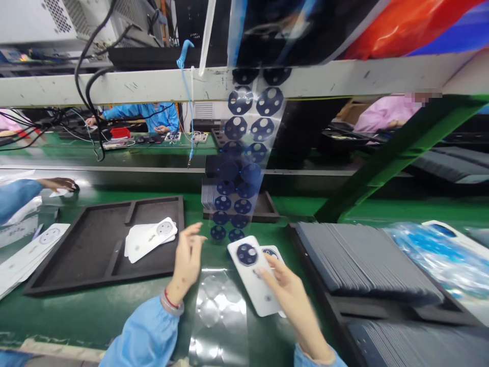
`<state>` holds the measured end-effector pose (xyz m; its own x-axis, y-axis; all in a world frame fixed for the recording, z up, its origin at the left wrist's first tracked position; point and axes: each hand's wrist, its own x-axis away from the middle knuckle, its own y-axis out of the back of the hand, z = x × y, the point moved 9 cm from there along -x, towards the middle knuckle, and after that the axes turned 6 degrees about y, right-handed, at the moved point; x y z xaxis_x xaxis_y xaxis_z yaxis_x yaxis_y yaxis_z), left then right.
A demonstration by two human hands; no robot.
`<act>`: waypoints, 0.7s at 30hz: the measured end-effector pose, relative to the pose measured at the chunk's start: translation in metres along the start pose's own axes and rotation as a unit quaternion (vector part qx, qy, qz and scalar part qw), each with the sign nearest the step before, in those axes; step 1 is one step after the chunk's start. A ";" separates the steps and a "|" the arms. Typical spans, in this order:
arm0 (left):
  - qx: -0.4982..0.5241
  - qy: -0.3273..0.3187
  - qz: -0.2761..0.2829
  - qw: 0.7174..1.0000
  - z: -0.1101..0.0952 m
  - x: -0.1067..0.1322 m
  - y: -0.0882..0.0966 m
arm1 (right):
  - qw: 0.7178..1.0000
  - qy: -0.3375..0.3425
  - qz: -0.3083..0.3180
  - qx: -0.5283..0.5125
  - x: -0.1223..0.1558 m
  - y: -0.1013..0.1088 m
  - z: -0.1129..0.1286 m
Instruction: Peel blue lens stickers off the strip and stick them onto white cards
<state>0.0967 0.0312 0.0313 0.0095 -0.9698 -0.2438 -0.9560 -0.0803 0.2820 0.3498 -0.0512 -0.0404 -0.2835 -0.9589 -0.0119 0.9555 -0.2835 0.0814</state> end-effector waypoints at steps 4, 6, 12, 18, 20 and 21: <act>-0.160 -0.030 -0.129 0.978 0.016 -0.040 0.077 | 0.959 0.088 -0.132 0.236 -0.005 0.067 0.009; -0.304 0.005 -0.125 0.944 0.038 -0.053 0.098 | 0.920 0.155 -0.169 0.318 -0.007 0.069 0.027; -0.444 0.100 0.006 0.890 0.092 -0.057 0.106 | 0.962 0.197 0.047 0.181 -0.032 -0.019 0.042; -0.383 0.070 -0.043 0.920 0.055 -0.057 0.104 | 0.976 0.171 0.113 0.076 -0.052 -0.057 0.030; -0.323 0.065 -0.078 0.941 0.039 -0.052 0.107 | 0.970 0.202 0.096 0.091 -0.051 -0.055 0.034; -0.280 0.054 -0.090 0.954 0.030 -0.049 0.106 | 0.966 0.219 0.093 0.099 -0.049 -0.055 0.037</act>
<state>-0.0143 0.0771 0.0453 0.2183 -0.9441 -0.2471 -0.6291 -0.3298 0.7039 0.3081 0.0118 -0.0073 -0.0043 -0.9183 -0.3958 0.9398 -0.1389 0.3122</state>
